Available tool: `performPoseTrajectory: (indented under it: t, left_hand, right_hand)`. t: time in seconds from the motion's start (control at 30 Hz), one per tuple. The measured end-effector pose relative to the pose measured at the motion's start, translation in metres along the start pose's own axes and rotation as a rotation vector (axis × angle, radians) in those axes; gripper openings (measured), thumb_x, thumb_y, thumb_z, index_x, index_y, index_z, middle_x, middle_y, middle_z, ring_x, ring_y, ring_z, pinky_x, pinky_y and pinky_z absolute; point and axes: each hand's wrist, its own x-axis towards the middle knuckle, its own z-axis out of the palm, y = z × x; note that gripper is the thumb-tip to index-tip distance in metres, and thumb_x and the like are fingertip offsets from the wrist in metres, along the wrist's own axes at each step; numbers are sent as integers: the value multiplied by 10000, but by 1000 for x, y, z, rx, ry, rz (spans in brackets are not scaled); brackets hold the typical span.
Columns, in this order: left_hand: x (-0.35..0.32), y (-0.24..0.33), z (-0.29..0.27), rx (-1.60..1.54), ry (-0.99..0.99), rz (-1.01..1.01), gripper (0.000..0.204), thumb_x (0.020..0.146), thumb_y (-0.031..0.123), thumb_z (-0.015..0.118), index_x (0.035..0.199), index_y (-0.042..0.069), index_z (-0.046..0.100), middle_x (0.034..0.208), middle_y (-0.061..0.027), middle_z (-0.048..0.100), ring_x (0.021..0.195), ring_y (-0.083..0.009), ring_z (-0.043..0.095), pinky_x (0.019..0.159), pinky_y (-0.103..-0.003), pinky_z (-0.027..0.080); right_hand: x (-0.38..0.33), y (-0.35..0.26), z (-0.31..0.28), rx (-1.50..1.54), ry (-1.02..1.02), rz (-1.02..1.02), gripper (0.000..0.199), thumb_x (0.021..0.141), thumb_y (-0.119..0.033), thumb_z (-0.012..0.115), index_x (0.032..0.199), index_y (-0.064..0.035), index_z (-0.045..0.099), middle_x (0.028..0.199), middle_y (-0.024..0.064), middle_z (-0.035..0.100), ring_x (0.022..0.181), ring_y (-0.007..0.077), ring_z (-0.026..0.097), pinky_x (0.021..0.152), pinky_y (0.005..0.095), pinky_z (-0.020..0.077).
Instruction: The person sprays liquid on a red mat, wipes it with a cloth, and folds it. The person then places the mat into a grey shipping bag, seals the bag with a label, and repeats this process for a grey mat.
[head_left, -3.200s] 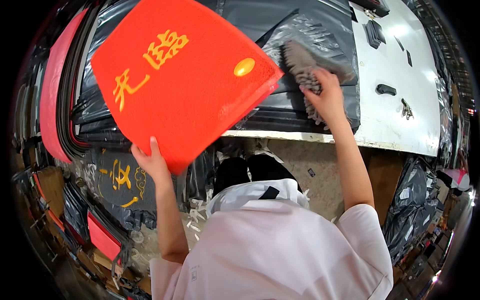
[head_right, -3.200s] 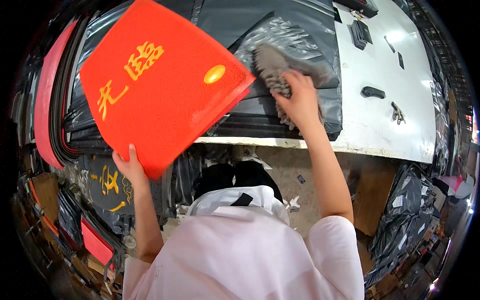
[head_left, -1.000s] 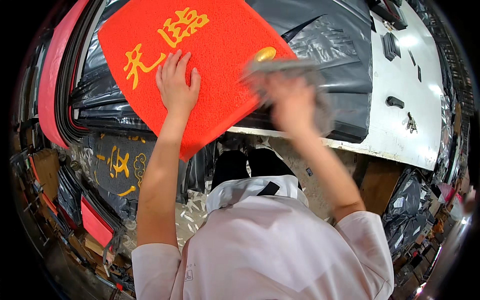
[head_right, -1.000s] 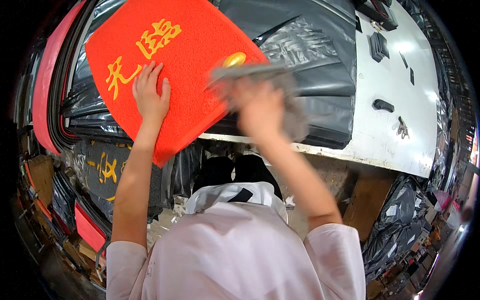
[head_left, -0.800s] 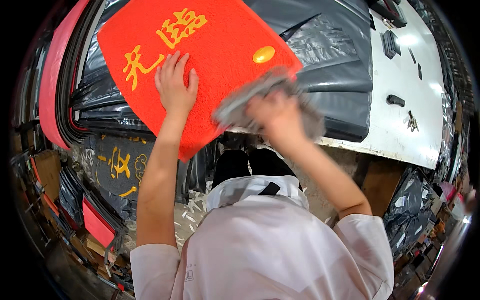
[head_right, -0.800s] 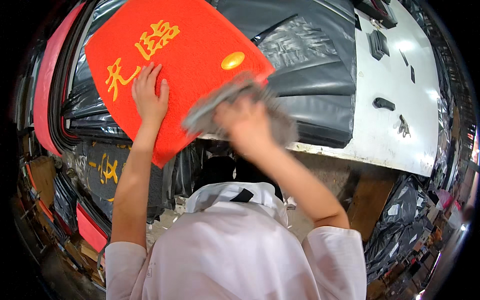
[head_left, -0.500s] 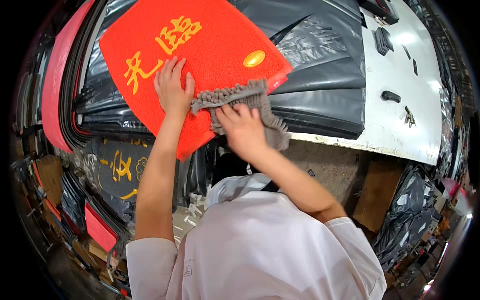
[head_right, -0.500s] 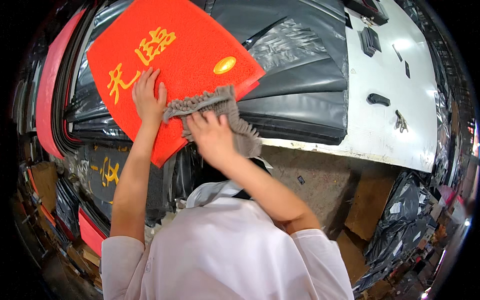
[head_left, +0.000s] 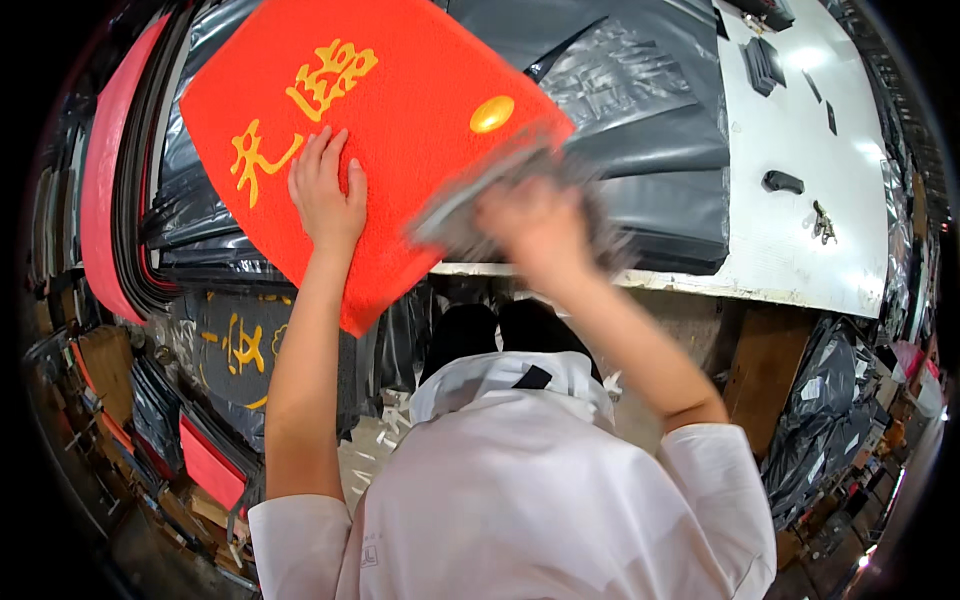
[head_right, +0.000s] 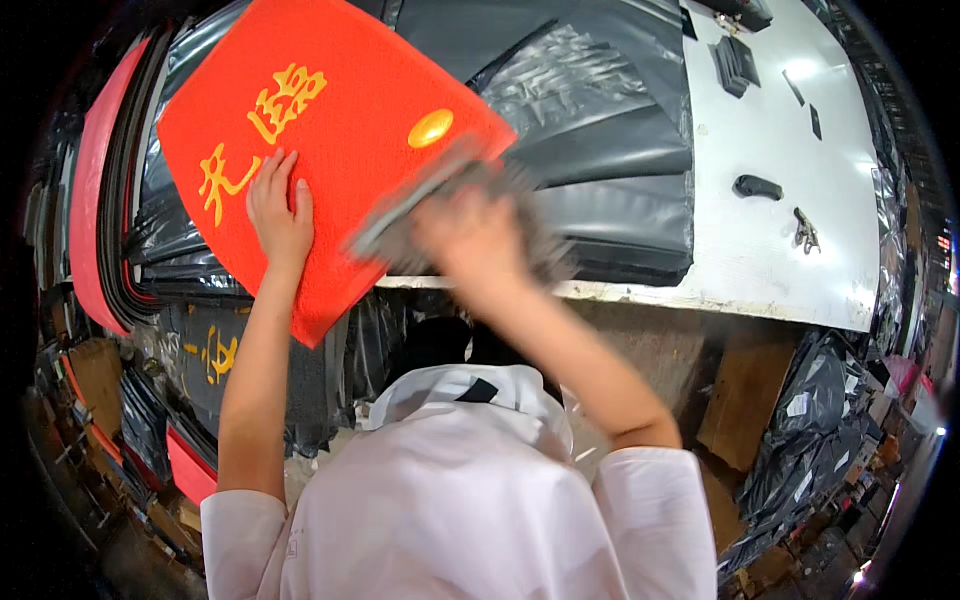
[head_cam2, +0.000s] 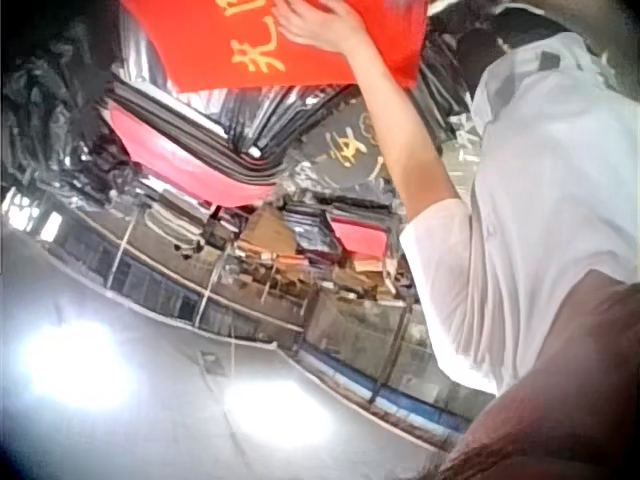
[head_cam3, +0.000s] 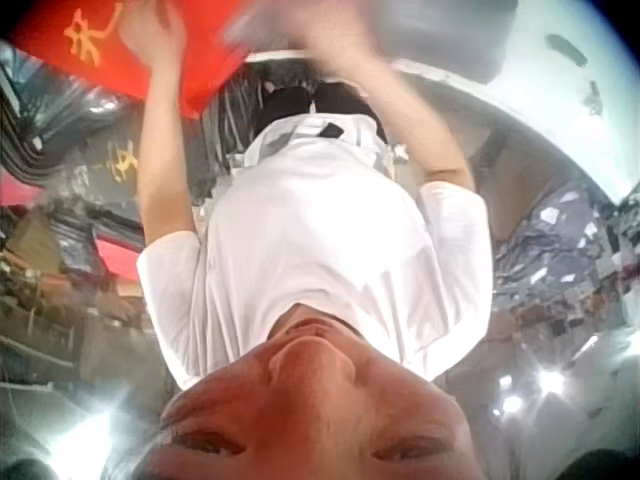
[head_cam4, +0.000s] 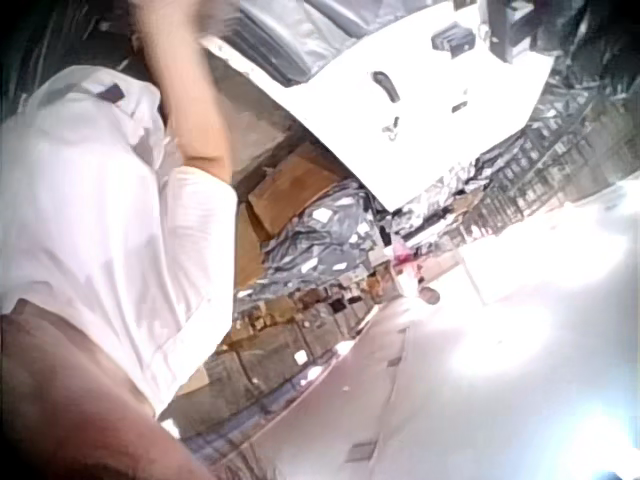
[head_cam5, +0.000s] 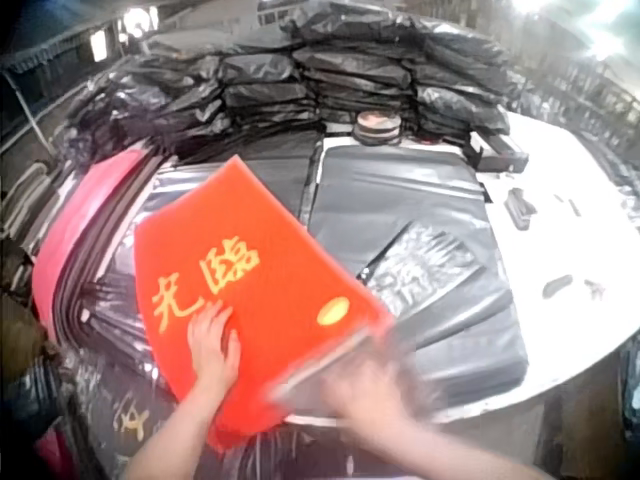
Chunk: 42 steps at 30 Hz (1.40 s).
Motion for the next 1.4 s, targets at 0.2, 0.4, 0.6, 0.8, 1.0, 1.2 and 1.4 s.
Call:
performPoseTrajectory:
  t: [0.2, 0.4, 0.6, 0.8, 1.0, 1.2, 1.4]
  left_hand:
    - [2, 1, -2, 14, 5, -25, 378, 829, 201, 561, 1201, 131, 563, 1296, -65, 506, 1252, -255, 417, 1070, -450, 250]
    - [4, 5, -1, 0, -8, -22, 382, 841, 183, 556, 1219, 126, 556, 1305, -64, 504, 1245, -255, 425, 1065, -437, 250]
    - [2, 3, -1, -4, 0, -46, 384, 823, 192, 563, 1203, 133, 560, 1300, -58, 501, 1249, -250, 416, 1072, -453, 241]
    - [8, 6, 3, -22, -11, -9, 387, 823, 188, 562, 1205, 124, 557, 1296, -64, 499, 1250, -254, 414, 1067, -454, 248]
    - [-4, 1, -4, -13, 7, -29, 371, 820, 189, 564, 1184, 120, 568, 1273, -70, 512, 1238, -258, 427, 1055, -462, 264]
    - [5, 1, 5, -31, 45, -17, 381, 789, 189, 591, 1164, 124, 581, 1258, -64, 521, 1232, -247, 434, 1053, -458, 268]
    - [-2, -3, -4, -52, 75, -55, 362, 816, 213, 579, 1162, 109, 581, 1236, -60, 545, 1230, -233, 445, 1055, -430, 274]
  right_hand:
    - [14, 76, 2, 80, 207, 311, 461, 670, -51, 618, 1107, -198, 633, 1228, -1, 565, 1015, 255, 514, 831, 462, 386]
    - [-12, -16, -6, 380, -72, -69, 431, 639, -5, 581, 1026, -181, 651, 1138, 4, 595, 976, 269, 513, 817, 478, 405]
    - [38, 153, -31, 44, 223, 458, 432, 719, -71, 611, 1140, -167, 625, 1161, 51, 619, 1030, 284, 532, 845, 442, 408]
    - [90, 73, 8, 286, 164, 273, 482, 709, -79, 620, 1189, -101, 580, 1145, 97, 620, 1001, 323, 544, 893, 405, 438]
    - [-34, 77, -23, 577, -53, 349, 591, 600, -53, 639, 1184, -137, 596, 1100, 62, 637, 962, 284, 536, 865, 404, 417]
    - [-1, -28, -46, 389, -3, -251, 461, 640, -123, 669, 1091, -212, 648, 1247, 31, 557, 1078, 230, 502, 847, 406, 386]
    - [10, 26, -20, 190, -42, 44, 483, 637, -21, 609, 1066, -240, 648, 1271, -27, 543, 1118, 247, 482, 858, 446, 370]
